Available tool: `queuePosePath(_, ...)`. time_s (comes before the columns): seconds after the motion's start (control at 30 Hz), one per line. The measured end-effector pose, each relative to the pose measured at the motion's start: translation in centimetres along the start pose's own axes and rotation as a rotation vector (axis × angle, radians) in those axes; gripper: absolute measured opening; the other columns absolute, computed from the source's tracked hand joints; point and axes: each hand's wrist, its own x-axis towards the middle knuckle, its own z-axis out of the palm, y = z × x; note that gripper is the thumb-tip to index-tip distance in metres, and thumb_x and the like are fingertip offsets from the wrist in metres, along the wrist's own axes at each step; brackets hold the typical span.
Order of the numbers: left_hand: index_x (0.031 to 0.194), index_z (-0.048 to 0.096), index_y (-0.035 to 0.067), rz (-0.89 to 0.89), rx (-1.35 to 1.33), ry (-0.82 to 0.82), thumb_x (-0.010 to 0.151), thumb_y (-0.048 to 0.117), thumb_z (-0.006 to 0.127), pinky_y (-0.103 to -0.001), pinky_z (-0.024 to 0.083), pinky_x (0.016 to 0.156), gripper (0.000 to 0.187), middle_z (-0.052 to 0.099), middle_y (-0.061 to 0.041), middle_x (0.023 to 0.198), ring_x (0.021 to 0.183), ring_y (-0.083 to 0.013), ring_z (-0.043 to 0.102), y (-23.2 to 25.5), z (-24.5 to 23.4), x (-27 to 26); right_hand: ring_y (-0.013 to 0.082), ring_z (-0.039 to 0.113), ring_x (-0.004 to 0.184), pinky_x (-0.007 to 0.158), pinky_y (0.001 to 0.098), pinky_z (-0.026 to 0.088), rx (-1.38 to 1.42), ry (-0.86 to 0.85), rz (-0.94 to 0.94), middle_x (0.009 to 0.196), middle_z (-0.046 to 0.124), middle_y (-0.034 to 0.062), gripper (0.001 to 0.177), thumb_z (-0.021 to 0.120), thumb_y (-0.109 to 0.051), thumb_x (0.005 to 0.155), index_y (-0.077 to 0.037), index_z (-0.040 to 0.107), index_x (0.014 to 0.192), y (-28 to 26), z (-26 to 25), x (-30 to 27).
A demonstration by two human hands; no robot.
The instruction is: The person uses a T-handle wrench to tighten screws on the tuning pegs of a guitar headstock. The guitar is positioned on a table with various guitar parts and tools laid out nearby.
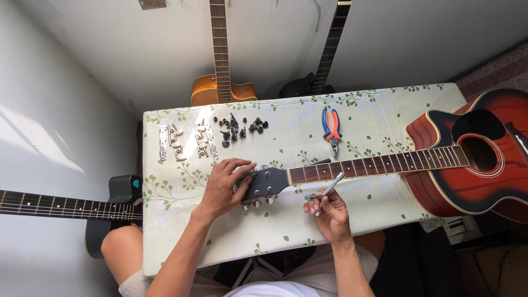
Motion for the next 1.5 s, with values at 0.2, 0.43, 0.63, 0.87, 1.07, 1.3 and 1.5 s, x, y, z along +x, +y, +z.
queuePosePath(0.2,0.102,0.070,0.013,0.013,-0.174,0.070,0.087,0.017,0.063,-0.039,0.047,0.087,0.017,0.068,-0.003,0.103,0.097,-0.0227,0.059,0.1,-0.6,-1.1,0.0151,0.036,0.055,0.055,0.0311,0.036,0.027,-0.153,0.059,0.066,0.042,0.0047,0.014,0.055,-0.014,0.095,-0.004,0.060,0.103,-1.8,3.3,-0.4)
queuePosePath(0.43,0.106,0.070,0.015,-0.067,-0.280,0.090,0.088,0.020,0.061,-0.038,0.042,0.086,0.021,0.068,-0.002,0.105,0.096,-0.0201,0.060,-0.3,0.6,-1.7,0.0134,0.033,0.052,0.049,0.0284,0.034,-0.106,-0.088,0.048,0.060,0.034,0.0027,0.014,0.054,-0.015,0.095,-0.002,0.058,0.094,-2.5,7.8,0.0)
queuePosePath(0.63,0.106,0.071,0.018,-0.101,-0.318,0.061,0.088,0.022,0.061,-0.039,0.040,0.088,0.021,0.068,-0.001,0.106,0.099,-0.0195,0.059,-0.4,0.2,-1.8,0.0157,0.036,0.055,0.050,0.0283,0.035,-0.137,-0.086,0.082,0.063,0.040,0.0059,0.012,0.051,-0.010,0.095,-0.002,0.059,0.095,-2.4,10.4,0.3)
queuePosePath(0.87,0.103,0.072,0.028,-0.179,-0.343,0.052,0.088,0.025,0.065,-0.033,0.042,0.090,0.017,0.070,0.004,0.100,0.097,-0.0171,0.064,-0.5,0.1,-2.0,0.0336,0.066,0.077,0.077,0.0402,0.052,-0.060,-0.047,0.163,0.079,0.063,0.0280,0.018,0.052,0.000,0.088,0.006,0.056,0.105,-0.8,10.6,0.5)
queuePosePath(1.07,0.102,0.073,0.029,-0.188,-0.347,0.050,0.087,0.026,0.066,-0.033,0.043,0.090,0.017,0.070,0.005,0.099,0.096,-0.0171,0.064,-0.5,0.2,-2.0,0.0327,0.071,0.084,0.078,0.0401,0.056,-0.124,-0.096,0.150,0.090,0.071,0.0274,0.017,0.056,0.004,0.086,0.004,0.058,0.103,-2.0,13.9,1.3)
queuePosePath(1.3,0.102,0.073,0.028,-0.170,-0.371,0.073,0.087,0.025,0.067,-0.034,0.042,0.089,0.017,0.071,0.003,0.098,0.095,-0.0190,0.065,-0.3,0.0,-1.9,0.0239,0.072,0.076,0.074,0.0331,0.058,-0.482,-0.204,-0.047,0.080,0.071,0.0221,0.017,0.065,0.013,0.077,0.006,0.065,0.092,-1.9,15.8,4.6)
queuePosePath(1.5,0.103,0.073,0.029,-0.179,-0.382,0.063,0.087,0.025,0.066,-0.034,0.042,0.089,0.018,0.070,0.003,0.099,0.098,-0.0203,0.064,-0.5,0.0,-2.1,0.0148,0.070,0.075,0.074,0.0301,0.057,-0.844,-0.310,-0.106,0.078,0.072,0.0118,0.016,0.069,0.006,0.079,-0.004,0.071,0.092,0.8,15.1,7.6)
